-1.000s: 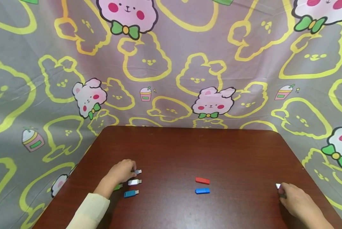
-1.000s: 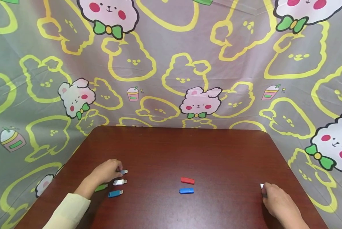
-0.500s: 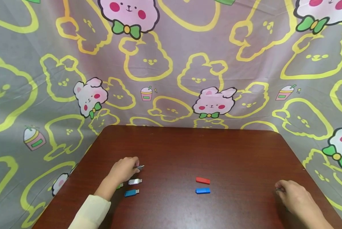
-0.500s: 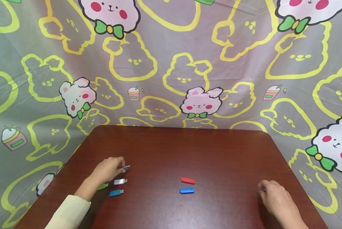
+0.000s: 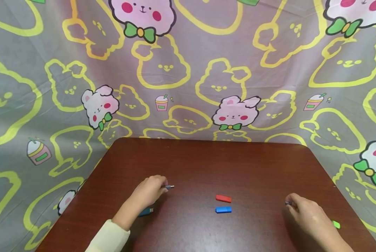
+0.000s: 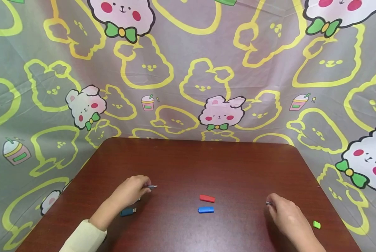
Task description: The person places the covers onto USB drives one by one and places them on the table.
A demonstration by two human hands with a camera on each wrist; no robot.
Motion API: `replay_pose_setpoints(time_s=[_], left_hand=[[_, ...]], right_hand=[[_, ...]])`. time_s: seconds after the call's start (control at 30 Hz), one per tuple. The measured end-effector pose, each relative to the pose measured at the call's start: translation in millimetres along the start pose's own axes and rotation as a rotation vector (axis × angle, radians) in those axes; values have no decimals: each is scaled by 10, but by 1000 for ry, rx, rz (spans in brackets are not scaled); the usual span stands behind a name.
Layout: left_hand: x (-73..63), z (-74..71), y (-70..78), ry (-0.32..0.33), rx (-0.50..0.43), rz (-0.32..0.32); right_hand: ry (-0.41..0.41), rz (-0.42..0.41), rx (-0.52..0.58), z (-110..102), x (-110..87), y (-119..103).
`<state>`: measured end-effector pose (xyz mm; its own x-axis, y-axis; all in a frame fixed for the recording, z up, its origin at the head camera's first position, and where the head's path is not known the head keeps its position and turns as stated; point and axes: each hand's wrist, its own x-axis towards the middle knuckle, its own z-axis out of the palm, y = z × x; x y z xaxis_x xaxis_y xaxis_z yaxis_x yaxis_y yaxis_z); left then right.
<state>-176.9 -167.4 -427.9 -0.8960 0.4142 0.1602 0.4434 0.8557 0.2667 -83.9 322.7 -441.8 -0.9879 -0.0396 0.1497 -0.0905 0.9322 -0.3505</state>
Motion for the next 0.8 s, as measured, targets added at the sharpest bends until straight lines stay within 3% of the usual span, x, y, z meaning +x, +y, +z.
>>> replay_pose_setpoints(time_s=[0.1,0.4,0.63,0.8], left_hand=[[-3,9,32,7,4,25],[-17,62,140,31,20,98],[14,89,305,24,28,146],[28,98,429,26,43,180]], right_hand=[[-23,5,11,3,1,-39],[57,-36,12,24,-25,-150],[140,-117,21,80,-10,-295],[130,-135,32,110,15,-419]])
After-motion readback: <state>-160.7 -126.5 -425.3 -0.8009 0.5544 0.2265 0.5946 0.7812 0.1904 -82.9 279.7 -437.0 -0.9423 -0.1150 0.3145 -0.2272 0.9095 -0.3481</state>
